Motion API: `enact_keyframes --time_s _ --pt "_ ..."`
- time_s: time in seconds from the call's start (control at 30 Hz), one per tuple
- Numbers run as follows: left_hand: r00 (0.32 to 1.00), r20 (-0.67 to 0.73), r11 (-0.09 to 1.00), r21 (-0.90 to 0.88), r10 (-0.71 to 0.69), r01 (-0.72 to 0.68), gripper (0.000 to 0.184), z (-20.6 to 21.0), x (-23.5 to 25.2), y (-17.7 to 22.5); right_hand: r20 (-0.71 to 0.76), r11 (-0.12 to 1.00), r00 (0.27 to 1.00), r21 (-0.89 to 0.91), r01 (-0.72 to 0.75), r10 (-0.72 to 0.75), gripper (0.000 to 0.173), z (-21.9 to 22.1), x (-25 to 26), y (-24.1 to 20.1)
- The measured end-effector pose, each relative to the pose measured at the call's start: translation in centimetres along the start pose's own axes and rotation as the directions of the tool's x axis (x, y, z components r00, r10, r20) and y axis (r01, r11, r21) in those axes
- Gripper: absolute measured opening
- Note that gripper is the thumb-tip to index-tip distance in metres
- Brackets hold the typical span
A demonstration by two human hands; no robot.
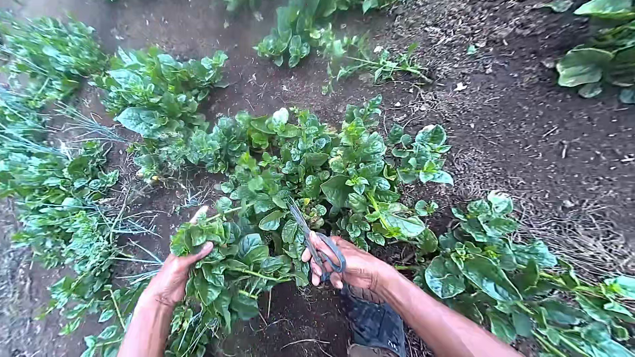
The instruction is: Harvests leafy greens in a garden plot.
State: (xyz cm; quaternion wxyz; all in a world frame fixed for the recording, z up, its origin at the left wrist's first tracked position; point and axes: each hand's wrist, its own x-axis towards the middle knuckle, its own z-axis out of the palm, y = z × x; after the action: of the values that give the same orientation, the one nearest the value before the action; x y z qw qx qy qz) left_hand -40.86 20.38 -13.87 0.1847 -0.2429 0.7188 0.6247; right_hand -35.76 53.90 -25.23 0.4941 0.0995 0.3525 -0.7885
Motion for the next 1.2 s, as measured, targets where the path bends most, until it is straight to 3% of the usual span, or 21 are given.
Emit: enact_keyframes --time_s 0.07,0.13,0.23,0.27,0.37,0.43,0.53,0.63,0.73,0.87,0.97,1.1,1.2 --pt "0.994 0.029 0.993 -0.067 0.101 -0.099 0.05 0.2 0.8 0.7 -0.054 0.996 0.999 -0.084 -0.015 0.01 0.049 0.4 -0.4 -0.4" --pt "0.989 -0.045 0.989 -0.022 0.144 -0.145 0.038 0.6 0.4 1.4 -0.149 0.934 0.988 -0.345 -0.088 0.038 0.046 0.7 -0.8 -0.7" --pt "0.972 0.026 0.954 0.185 0.235 -0.236 0.048 0.0 -0.5 1.3 -0.201 0.826 0.979 -0.544 -0.147 0.042 0.055 0.4 -1.5 -1.5" --pt "0.961 0.088 0.934 0.228 0.263 -0.276 0.049 -0.3 -0.7 1.1 -0.175 0.859 0.985 -0.504 -0.085 -0.005 0.052 0.2 -1.8 -2.1" --pt "0.92 0.255 0.882 0.294 0.299 -0.368 0.046 -1.1 -1.0 0.8 -0.102 0.98 0.984 -0.15 0.13 -0.146 0.049 0.2 -1.4 -4.9" --pt "0.918 0.27 0.882 0.298 0.29 -0.365 0.048 -1.3 -1.0 0.9 -0.075 0.997 0.994 -0.021 0.076 -0.077 0.052 0.3 -0.5 -5.0" --pt "0.951 0.121 0.893 0.326 0.285 -0.31 0.05 -1.2 -0.7 1.2 -0.032 0.993 0.994 -0.055 -0.107 0.105 0.049 1.2 -0.4 -0.5" --pt "0.959 0.091 0.899 0.334 0.267 -0.282 0.051 -1.9 -0.6 0.6 -0.015 0.992 0.992 0.003 -0.124 0.124 0.045 0.8 -1.3 2.2" --pt "0.926 0.247 0.852 0.378 0.284 -0.362 0.044 -2.0 -1.4 0.8 0.011 0.99 0.993 0.069 -0.12 0.119 0.046 0.9 -1.2 2.2" --pt "0.835 0.501 0.78 0.42 0.227 -0.464 0.038 0.0 -3.9 2.8 0.115 0.964 0.993 0.262 -0.055 0.025 0.063 1.0 -1.4 0.2" --pt "0.795 0.563 0.783 0.383 0.224 -0.491 0.04 0.8 -4.5 2.9 0.1 0.95 0.993 0.309 0.036 -0.07 0.067 0.9 -0.6 -2.8" --pt "0.824 0.474 0.723 0.444 0.311 -0.529 0.038 1.1 -4.4 2.9 -0.002 0.977 0.997 0.202 0.075 -0.076 0.061 1.0 0.3 -4.4" --pt "0.845 0.378 0.72 0.454 0.379 -0.526 0.037 1.2 -3.9 2.5 -0.073 0.97 0.993 0.231 -0.07 0.089 0.062 0.7 -0.5 -1.4"
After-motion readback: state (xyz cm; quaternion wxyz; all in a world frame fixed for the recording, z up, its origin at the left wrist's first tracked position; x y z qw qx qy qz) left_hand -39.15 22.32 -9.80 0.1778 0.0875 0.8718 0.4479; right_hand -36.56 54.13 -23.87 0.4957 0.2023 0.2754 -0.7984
